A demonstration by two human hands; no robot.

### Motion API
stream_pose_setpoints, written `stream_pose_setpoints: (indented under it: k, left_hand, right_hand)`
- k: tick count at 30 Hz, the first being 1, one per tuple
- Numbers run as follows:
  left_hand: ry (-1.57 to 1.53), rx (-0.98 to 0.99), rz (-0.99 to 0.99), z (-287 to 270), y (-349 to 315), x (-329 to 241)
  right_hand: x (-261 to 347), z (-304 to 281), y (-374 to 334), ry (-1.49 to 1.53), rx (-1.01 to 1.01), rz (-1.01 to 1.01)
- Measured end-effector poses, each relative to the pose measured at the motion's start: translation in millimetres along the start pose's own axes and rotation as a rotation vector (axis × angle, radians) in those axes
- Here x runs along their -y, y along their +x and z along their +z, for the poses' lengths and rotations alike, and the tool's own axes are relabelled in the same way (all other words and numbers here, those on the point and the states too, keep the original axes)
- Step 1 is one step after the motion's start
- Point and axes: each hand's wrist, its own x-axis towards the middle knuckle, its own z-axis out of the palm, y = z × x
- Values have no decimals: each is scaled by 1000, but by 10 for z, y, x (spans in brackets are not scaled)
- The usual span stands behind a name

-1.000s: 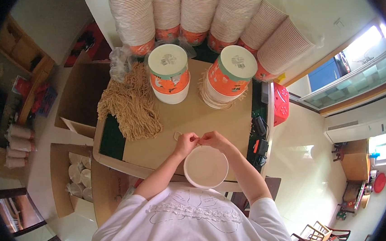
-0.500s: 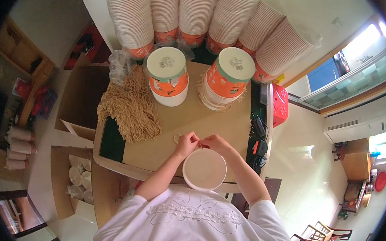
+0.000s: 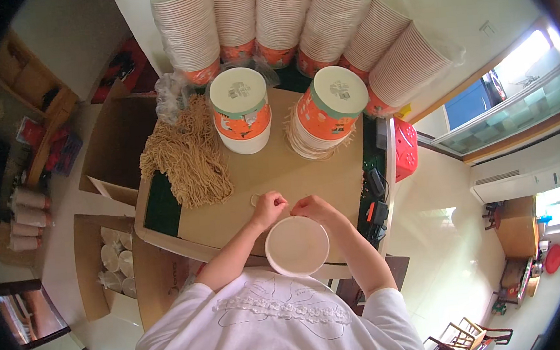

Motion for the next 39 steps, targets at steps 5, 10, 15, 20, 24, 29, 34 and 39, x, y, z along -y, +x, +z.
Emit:
stream_pose_setpoints:
  k: [5,10,15,20,24,29,34,39]
  left_hand:
    - [45,-36,-13,-5,27,79]
    - [-11,-36,-58,68,4,136]
    - [-41,16,-150,59,-14,154]
    - [-77,105,-183,151,-57,203]
    - [0,157,-180,169,-42,180]
    - [48,105,-245,154,11,150]
    - [87,17,-152,133,77,54]
    - [132,43,-101,93,61,92]
  right_hand:
    - [95,-85,-71,-12,102,13]
    - [37,-108,-31,-52,128,16]
    - [-50,-78,1,83,12,107]
    - [-8,24,15,90,12,62]
    - [-151,17,86,31,-49,57]
    - [-71,84,43,49,-43,19]
    - [-145,84,67,63,-57,-34]
    - [-44,45,-41,-4,29,-30]
